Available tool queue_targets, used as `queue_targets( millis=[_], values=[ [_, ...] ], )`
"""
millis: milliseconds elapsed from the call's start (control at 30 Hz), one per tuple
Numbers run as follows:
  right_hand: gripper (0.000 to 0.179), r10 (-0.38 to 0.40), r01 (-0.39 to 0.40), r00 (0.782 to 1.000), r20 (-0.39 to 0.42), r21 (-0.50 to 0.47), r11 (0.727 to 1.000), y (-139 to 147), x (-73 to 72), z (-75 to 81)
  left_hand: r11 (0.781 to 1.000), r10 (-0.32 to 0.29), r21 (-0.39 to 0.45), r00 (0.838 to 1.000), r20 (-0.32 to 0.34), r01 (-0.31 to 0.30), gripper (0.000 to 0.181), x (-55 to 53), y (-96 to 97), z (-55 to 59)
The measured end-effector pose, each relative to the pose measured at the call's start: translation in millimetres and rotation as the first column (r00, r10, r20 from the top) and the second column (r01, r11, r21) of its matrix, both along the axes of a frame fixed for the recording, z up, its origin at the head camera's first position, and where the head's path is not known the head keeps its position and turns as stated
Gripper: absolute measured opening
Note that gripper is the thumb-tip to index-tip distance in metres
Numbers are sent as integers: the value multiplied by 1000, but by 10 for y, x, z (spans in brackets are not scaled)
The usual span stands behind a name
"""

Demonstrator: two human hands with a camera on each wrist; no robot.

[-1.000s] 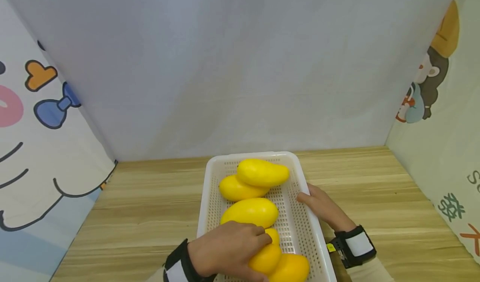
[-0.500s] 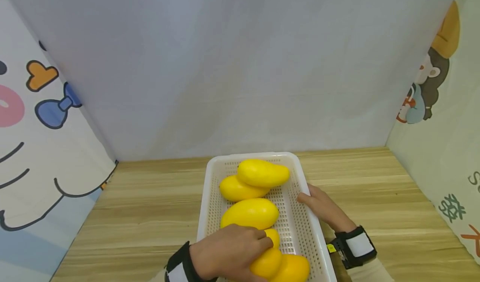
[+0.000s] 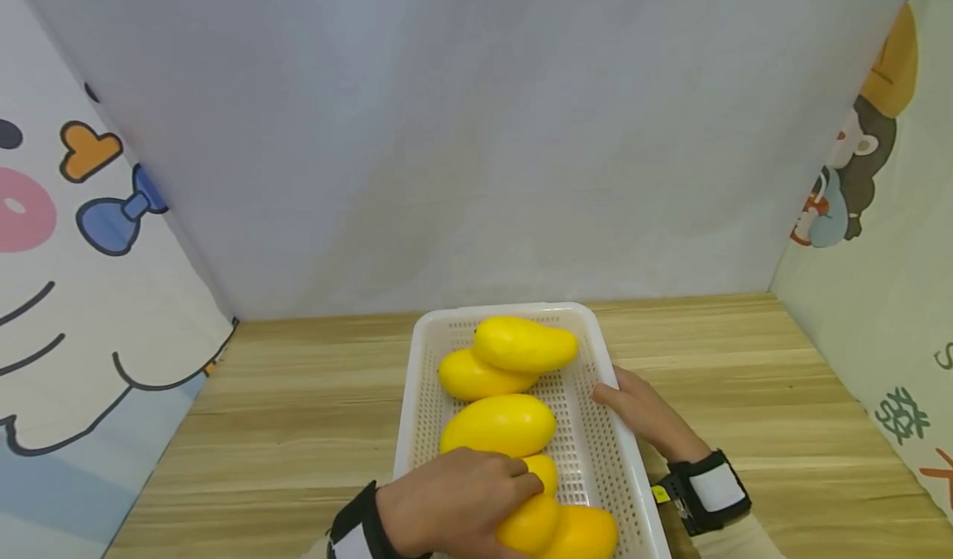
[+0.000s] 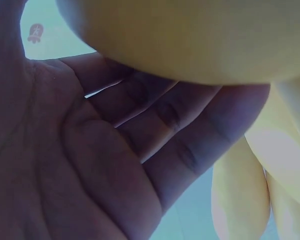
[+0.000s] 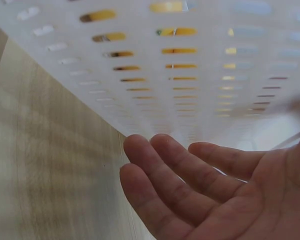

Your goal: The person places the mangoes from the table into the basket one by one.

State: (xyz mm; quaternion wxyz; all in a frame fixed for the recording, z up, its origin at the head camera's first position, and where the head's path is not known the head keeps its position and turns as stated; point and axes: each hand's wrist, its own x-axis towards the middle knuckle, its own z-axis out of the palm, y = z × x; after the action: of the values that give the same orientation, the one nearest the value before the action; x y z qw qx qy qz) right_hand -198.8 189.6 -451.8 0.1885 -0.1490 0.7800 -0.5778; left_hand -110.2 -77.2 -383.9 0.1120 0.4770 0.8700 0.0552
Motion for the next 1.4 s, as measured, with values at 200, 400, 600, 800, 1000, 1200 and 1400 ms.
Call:
queue_targets(
  millis=[200,400,600,800,1000,1200,1400],
  values=[
    [57,3,-3,1000,1,-4,1000,4,4,-8,1000,-18,-4,1000,-6,18,56,2,-12,-3],
    [57,7,-7,1000,1,-13,1000,4,-4,-7,1000,-26,-4,1000,6,26,56,1,-14,-1],
    [57,6,-6,1000,1,-16,1000,4,-12,0,1000,-15,-7,999,36,15,56,3,-19,2],
    [57,2,-2,1000,8,-13,1000,3,-15,0,1000,3,-18,998,56,-2,55,16,-30,7],
    [57,-7,7,1000,11,-4,1000,0,-14,-2,999,29,-41,996,88,-26,55,28,-32,16],
    [58,-9,9,1000,15,-5,1000,2,-15,-5,999,38,-40,995,91,-34,53,45,-39,19],
    [58,-12,12,1000,11,2,1000,4,-7,-11,998,46,-51,993,106,-41,52,54,-45,9]
  ],
)
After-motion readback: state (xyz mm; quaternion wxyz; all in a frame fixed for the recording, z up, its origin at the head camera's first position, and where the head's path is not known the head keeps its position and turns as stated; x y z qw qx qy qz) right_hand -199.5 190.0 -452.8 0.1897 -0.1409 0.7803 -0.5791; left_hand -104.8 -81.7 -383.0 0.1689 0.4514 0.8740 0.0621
